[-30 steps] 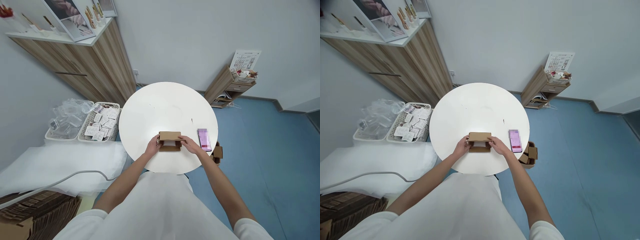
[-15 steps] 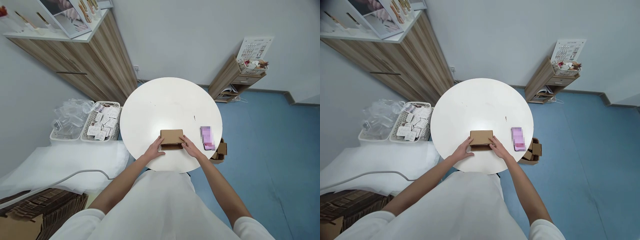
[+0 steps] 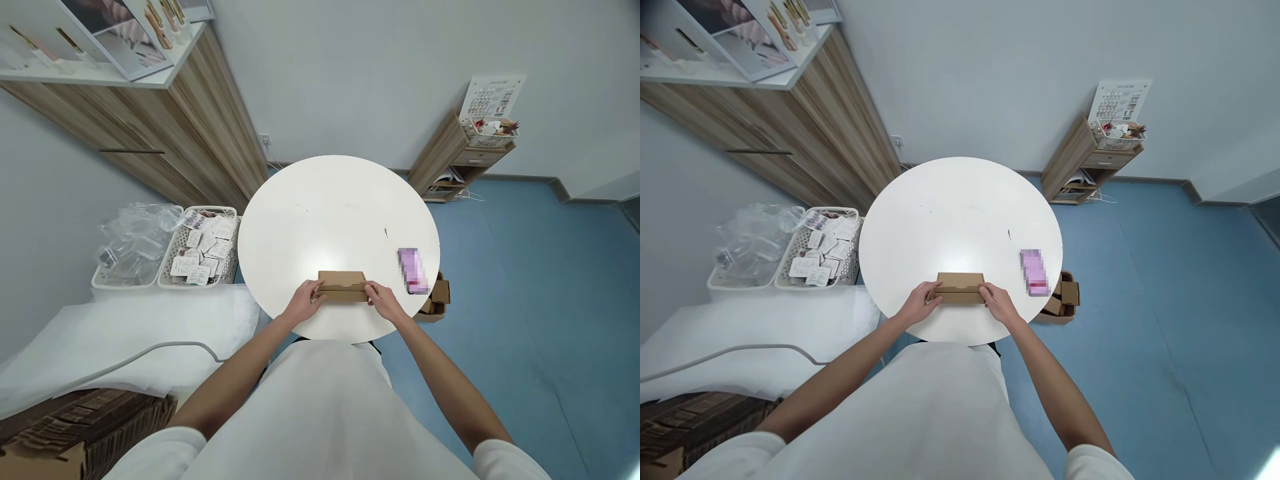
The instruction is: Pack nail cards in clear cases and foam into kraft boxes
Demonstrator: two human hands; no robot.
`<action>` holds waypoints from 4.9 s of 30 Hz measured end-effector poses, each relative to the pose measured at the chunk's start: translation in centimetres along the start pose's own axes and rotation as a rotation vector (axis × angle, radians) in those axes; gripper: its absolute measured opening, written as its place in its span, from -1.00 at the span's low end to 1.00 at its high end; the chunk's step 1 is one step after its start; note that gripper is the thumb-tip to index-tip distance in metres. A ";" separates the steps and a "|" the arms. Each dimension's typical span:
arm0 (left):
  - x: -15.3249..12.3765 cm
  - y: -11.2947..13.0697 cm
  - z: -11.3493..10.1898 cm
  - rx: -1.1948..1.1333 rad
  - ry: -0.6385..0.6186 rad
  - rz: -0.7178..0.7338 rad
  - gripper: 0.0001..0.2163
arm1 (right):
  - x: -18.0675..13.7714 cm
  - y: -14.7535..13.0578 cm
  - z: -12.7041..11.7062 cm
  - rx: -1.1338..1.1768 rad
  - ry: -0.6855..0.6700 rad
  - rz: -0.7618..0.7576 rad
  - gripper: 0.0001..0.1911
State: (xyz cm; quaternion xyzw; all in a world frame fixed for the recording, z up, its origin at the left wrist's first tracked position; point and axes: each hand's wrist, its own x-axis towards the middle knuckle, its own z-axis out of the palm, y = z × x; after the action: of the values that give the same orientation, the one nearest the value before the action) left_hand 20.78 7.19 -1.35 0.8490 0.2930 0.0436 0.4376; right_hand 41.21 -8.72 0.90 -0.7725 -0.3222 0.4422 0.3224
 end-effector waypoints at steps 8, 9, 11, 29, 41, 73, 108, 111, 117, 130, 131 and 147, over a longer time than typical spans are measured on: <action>0.9 -0.3 -0.6 -0.048 0.049 -0.185 -0.68 | 0.1 -0.9 0.3 0.087 -0.001 0.024 -0.54; 1.2 -0.3 -0.6 -0.046 0.067 -0.190 -0.68 | 0.3 -1.1 0.2 0.091 0.015 0.023 -0.55; 1.8 -0.1 -0.7 -0.039 0.099 -0.174 -0.67 | 0.7 -1.5 -0.1 0.106 0.018 0.016 -0.54; 2.2 0.9 -3.3 0.037 -0.001 -0.019 -0.57 | 1.0 -3.8 -2.2 0.049 -0.119 0.058 -0.63; 2.6 1.0 -4.3 0.050 -0.050 -0.026 -0.68 | 1.8 -2.5 -2.8 0.093 -0.183 -0.009 -0.59; 3.1 0.3 -3.9 0.001 0.047 -0.099 -0.71 | 2.5 -1.6 -2.1 0.000 -0.099 -0.163 -0.61; 1.5 -0.3 -3.1 0.062 0.062 0.013 -0.63 | 1.0 -1.7 0.7 -0.073 0.145 -0.212 -0.66; 1.5 -0.3 -2.6 0.040 0.112 -0.061 -0.64 | 0.8 -1.4 1.5 0.105 0.185 -0.156 -0.64; 1.5 -0.9 -2.7 -0.183 -0.015 -0.238 -0.57 | 0.4 -0.9 2.5 0.346 0.204 0.016 -0.47; -1.1 -0.9 1.1 -0.356 0.088 -0.166 -0.68 | -1.8 2.0 5.6 0.262 0.388 -0.047 -0.63; -1.3 -1.0 1.6 -0.371 0.094 -0.165 -0.71 | -2.0 2.5 6.0 0.281 0.395 -0.041 -0.64; -1.9 -1.6 4.0 -0.176 0.035 -0.370 -0.59 | -2.4 5.0 7.9 0.267 0.373 0.297 -0.52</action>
State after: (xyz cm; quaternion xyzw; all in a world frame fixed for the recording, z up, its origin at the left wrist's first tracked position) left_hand 19.82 4.02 -4.75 0.7383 0.4464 0.0029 0.5057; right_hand 34.24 -11.81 -5.02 -0.8300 -0.0793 0.3732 0.4068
